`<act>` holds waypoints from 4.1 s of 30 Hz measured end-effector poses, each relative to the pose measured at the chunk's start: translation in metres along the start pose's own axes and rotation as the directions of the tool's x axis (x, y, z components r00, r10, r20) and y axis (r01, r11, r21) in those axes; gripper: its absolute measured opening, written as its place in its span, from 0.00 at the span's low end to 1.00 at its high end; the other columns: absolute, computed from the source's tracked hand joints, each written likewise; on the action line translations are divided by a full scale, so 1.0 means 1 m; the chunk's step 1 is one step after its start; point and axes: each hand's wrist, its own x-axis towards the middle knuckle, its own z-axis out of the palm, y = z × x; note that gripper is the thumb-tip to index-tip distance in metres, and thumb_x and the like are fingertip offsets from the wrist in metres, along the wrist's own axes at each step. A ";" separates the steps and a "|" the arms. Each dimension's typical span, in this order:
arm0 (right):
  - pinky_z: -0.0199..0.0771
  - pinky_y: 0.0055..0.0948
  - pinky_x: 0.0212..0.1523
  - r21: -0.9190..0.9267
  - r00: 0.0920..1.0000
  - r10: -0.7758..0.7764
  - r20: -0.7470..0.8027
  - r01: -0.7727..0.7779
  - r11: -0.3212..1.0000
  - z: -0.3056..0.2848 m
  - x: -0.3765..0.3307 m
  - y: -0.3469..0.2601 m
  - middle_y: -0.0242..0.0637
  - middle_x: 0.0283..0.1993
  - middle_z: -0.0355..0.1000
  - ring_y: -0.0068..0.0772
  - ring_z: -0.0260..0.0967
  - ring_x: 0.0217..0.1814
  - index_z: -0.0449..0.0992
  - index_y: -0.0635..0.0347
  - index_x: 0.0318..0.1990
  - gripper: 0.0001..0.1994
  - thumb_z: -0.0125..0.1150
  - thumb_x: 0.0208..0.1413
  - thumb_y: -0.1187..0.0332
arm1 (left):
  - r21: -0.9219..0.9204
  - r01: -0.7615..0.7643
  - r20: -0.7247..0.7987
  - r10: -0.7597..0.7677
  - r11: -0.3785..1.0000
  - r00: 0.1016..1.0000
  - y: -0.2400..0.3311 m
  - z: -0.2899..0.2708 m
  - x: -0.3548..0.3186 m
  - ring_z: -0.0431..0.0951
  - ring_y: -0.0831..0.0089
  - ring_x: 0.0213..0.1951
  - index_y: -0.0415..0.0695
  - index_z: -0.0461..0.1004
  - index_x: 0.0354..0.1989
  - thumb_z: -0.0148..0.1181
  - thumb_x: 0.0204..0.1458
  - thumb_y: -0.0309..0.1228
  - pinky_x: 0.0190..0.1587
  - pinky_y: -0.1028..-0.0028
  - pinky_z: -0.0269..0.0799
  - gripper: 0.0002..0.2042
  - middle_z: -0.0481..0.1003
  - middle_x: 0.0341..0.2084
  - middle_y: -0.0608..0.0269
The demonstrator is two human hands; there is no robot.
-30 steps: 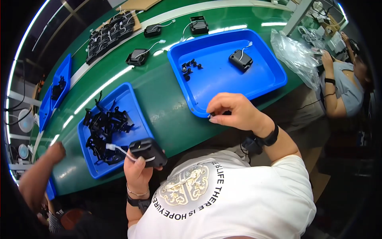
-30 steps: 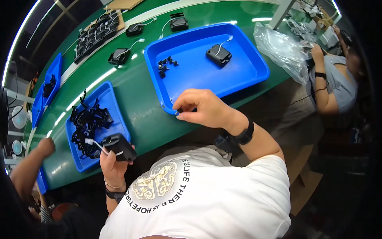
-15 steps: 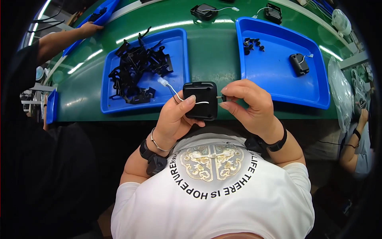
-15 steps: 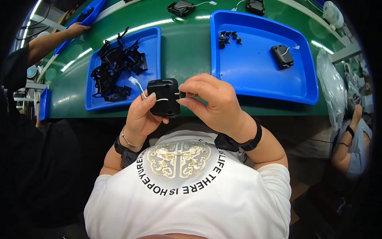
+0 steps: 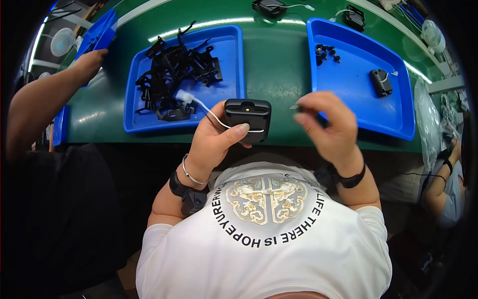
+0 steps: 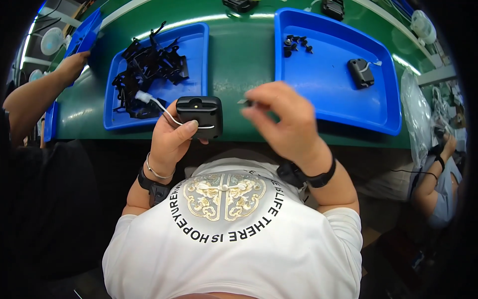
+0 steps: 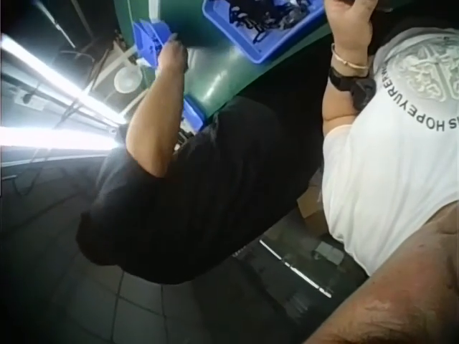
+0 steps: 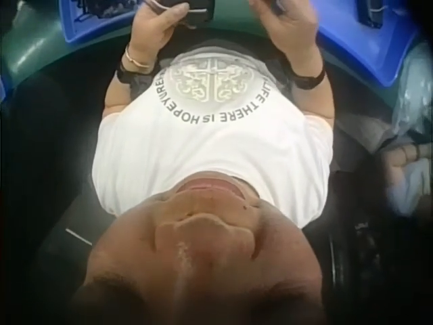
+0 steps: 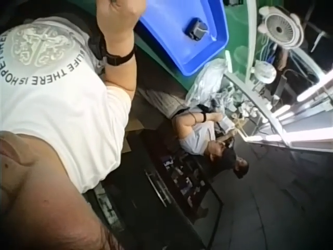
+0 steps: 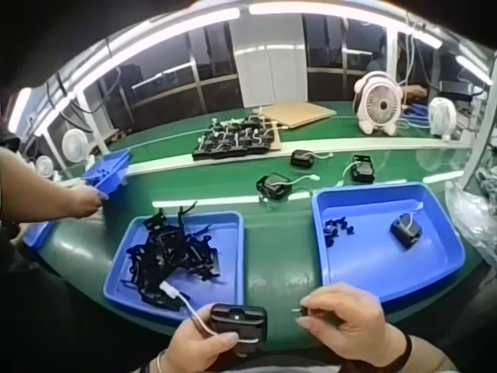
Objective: The person picks up a black housing and a bracket, fits them together, and inserts a small pin into the side. They repeat this process for a second unit and place both finished assemblies onto a cardboard sheet.
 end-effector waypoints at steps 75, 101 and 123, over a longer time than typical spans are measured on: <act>0.73 0.20 0.32 0.567 0.792 0.337 0.509 -0.603 0.562 0.032 -0.014 -0.001 0.39 0.37 0.70 0.27 0.70 0.37 0.64 0.64 0.48 0.17 0.59 0.51 0.72 | 0.008 -0.079 -0.015 0.079 0.997 0.997 -0.003 -0.008 -0.012 0.75 0.75 0.37 0.38 0.59 0.50 0.59 0.50 0.26 0.37 0.76 0.75 0.20 0.73 0.39 0.58; 0.71 0.30 0.33 -0.356 0.943 0.271 0.192 -0.190 0.915 -0.055 0.024 0.057 0.42 0.31 0.71 0.36 0.71 0.30 0.72 0.63 0.36 0.11 0.62 0.44 0.72 | -0.191 -0.153 -0.134 0.129 0.970 0.983 -0.006 -0.003 0.001 0.75 0.67 0.39 0.46 0.57 0.49 0.58 0.50 0.26 0.35 0.66 0.78 0.20 0.69 0.40 0.59; 0.66 0.20 0.27 0.142 0.966 -0.011 0.259 -0.027 0.990 -0.002 0.014 -0.014 0.36 0.30 0.69 0.24 0.66 0.27 0.75 0.65 0.35 0.13 0.68 0.39 0.75 | -0.311 0.090 0.000 -0.094 0.946 0.996 -0.006 0.001 -0.002 0.74 0.69 0.40 0.43 0.56 0.48 0.63 0.45 0.27 0.39 0.68 0.77 0.24 0.69 0.39 0.59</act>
